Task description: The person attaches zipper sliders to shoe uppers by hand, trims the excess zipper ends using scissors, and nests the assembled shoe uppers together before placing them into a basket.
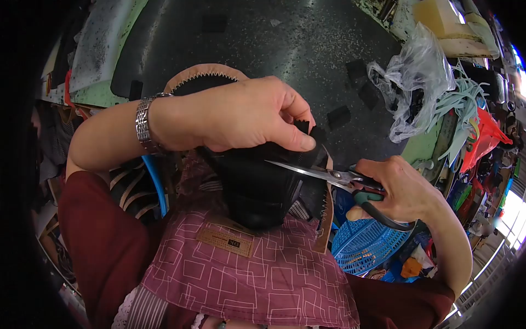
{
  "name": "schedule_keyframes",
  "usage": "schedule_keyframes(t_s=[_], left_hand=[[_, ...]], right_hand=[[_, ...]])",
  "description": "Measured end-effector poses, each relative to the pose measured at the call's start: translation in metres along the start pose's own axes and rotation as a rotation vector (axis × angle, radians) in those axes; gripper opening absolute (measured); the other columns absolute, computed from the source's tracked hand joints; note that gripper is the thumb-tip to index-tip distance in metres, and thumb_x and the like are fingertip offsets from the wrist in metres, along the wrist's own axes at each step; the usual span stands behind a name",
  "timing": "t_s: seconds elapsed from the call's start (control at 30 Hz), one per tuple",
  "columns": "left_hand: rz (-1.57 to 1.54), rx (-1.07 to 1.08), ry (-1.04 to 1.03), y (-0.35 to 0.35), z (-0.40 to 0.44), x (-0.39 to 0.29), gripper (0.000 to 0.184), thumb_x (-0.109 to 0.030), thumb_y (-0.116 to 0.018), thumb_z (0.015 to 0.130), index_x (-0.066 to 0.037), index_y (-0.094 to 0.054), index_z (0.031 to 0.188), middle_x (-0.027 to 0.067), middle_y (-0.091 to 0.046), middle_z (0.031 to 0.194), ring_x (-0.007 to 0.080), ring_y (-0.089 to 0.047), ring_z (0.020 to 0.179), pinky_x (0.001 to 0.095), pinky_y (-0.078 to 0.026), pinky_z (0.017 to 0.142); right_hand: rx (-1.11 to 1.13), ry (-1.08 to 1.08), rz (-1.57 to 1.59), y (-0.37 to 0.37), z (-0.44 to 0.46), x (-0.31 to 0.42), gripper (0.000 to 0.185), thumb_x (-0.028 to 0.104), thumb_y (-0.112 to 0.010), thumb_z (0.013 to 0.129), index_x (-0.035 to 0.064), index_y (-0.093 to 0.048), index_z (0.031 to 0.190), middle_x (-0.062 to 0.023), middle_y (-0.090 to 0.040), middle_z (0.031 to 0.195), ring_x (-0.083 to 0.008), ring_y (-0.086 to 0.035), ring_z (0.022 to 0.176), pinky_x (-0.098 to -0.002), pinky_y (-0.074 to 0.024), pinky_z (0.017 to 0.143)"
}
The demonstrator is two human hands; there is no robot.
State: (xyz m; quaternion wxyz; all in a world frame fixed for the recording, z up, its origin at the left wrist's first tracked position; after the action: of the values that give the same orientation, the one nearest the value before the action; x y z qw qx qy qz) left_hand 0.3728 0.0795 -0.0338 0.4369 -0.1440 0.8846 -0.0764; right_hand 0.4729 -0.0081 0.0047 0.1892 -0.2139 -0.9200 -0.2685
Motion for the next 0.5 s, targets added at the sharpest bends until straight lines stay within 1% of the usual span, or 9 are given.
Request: schedule_keyframes(t_s=[0.17, 0.23, 0.27, 0.3, 0.37, 0.4, 0.43, 0.47, 0.5], left_hand=[[0.050, 0.021, 0.009, 0.002, 0.012, 0.008, 0.018, -0.018, -0.061, 0.078, -0.001, -0.060, 0.083, -0.0001, -0.056, 0.067, 0.0052, -0.046, 0.053, 0.0207, -0.034, 0.042], [-0.047, -0.014, -0.110, 0.006, 0.021, -0.004, 0.021, -0.018, -0.062, 0.079, 0.001, -0.059, 0.086, 0.0005, -0.056, 0.069, 0.0043, -0.048, 0.059, 0.0195, -0.038, 0.051], [-0.002, 0.030, -0.146, 0.005, 0.028, -0.006, 0.035, -0.031, -0.057, 0.083, 0.003, -0.057, 0.089, 0.0031, -0.059, 0.073, 0.0099, -0.053, 0.066, 0.0228, -0.043, 0.060], [0.011, 0.030, -0.151, 0.006, 0.034, -0.012, 0.035, -0.031, -0.057, 0.083, 0.003, -0.057, 0.089, 0.0031, -0.059, 0.073, 0.0099, -0.053, 0.066, 0.0228, -0.043, 0.060], [0.533, 0.085, -0.184, -0.006, 0.045, -0.027, 0.059, -0.052, -0.044, 0.084, 0.005, -0.056, 0.096, 0.0106, -0.060, 0.079, 0.0191, -0.056, 0.077, 0.0304, -0.044, 0.072], [0.548, 0.203, -0.092, -0.016, 0.048, -0.019, 0.070, -0.060, -0.038, 0.082, 0.006, -0.056, 0.097, 0.0143, -0.060, 0.083, 0.0225, -0.055, 0.083, 0.0324, -0.042, 0.077], [0.565, 0.303, -0.001, -0.020, 0.045, -0.014, 0.082, -0.068, -0.033, 0.079, 0.008, -0.056, 0.098, 0.0179, -0.060, 0.088, 0.0259, -0.055, 0.089, 0.0344, -0.041, 0.082], [0.548, 0.450, -0.046, -0.028, 0.029, -0.023, 0.088, -0.073, -0.034, 0.075, 0.008, -0.057, 0.099, 0.0206, -0.057, 0.098, 0.0253, -0.052, 0.095, 0.0341, -0.038, 0.086], [0.536, 0.497, 0.093, -0.023, 0.030, -0.012, 0.087, -0.073, -0.036, 0.074, 0.007, -0.059, 0.095, 0.0204, -0.057, 0.101, 0.0254, -0.052, 0.097, 0.0336, -0.038, 0.086]], right_hand=[[-0.058, 0.052, -0.040, -0.006, -0.001, -0.004, 0.049, 0.044, -0.075, 0.060, 0.0021, -0.050, 0.067, -0.0117, -0.040, 0.046, -0.0327, -0.044, 0.044, -0.0357, -0.0340, 0.045], [-0.115, 0.101, -0.036, -0.010, -0.003, -0.003, 0.048, 0.043, -0.075, 0.061, 0.0029, -0.050, 0.065, -0.0109, -0.039, 0.043, -0.0320, -0.043, 0.042, -0.0352, -0.0339, 0.043], [-0.200, 0.218, -0.071, -0.006, -0.005, 0.010, 0.047, 0.043, -0.075, 0.060, 0.0036, -0.049, 0.064, -0.0101, -0.039, 0.043, -0.0308, -0.042, 0.040, -0.0347, -0.0336, 0.042], [-0.284, 0.337, -0.109, -0.004, -0.010, 0.022, 0.047, 0.044, -0.075, 0.060, 0.0044, -0.049, 0.062, -0.0094, -0.038, 0.042, -0.0296, -0.042, 0.038, -0.0342, -0.0332, 0.041], [-0.375, 0.323, -0.115, -0.004, -0.017, 0.016, 0.049, 0.046, -0.074, 0.059, 0.0050, -0.047, 0.063, -0.0094, -0.042, 0.047, -0.0286, -0.045, 0.043, -0.0330, -0.0340, 0.042], [-0.434, 0.293, -0.130, -0.003, -0.025, 0.010, 0.051, 0.047, -0.073, 0.059, 0.0047, -0.046, 0.064, -0.0097, -0.043, 0.050, -0.0278, -0.045, 0.044, -0.0322, -0.0337, 0.042], [-0.614, 0.264, -0.074, 0.003, -0.042, -0.016, 0.052, 0.047, -0.072, 0.060, 0.0026, -0.045, 0.066, -0.0097, -0.043, 0.054, -0.0265, -0.043, 0.046, -0.0309, -0.0331, 0.044], [-0.886, 0.102, 0.084, 0.010, -0.060, -0.047, 0.050, 0.045, -0.070, 0.063, 0.0016, -0.045, 0.068, -0.0090, -0.042, 0.054, -0.0265, -0.042, 0.046, -0.0296, -0.0332, 0.045], [-1.155, -0.050, 0.263, 0.012, -0.083, -0.080, 0.048, 0.043, -0.068, 0.067, 0.0005, -0.045, 0.069, -0.0083, -0.042, 0.055, -0.0265, -0.040, 0.046, -0.0282, -0.0332, 0.045]])
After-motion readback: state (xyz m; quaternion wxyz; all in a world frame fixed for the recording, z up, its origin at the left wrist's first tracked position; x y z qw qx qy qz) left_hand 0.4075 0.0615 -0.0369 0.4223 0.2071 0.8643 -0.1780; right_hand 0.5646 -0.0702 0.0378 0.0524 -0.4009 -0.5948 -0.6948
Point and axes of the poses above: each hand's wrist, its own z-axis towards the middle knuckle, its own y-axis out of the back of the hand, x = y × z, the point moved 9 cm from there along z, towards the middle knuckle
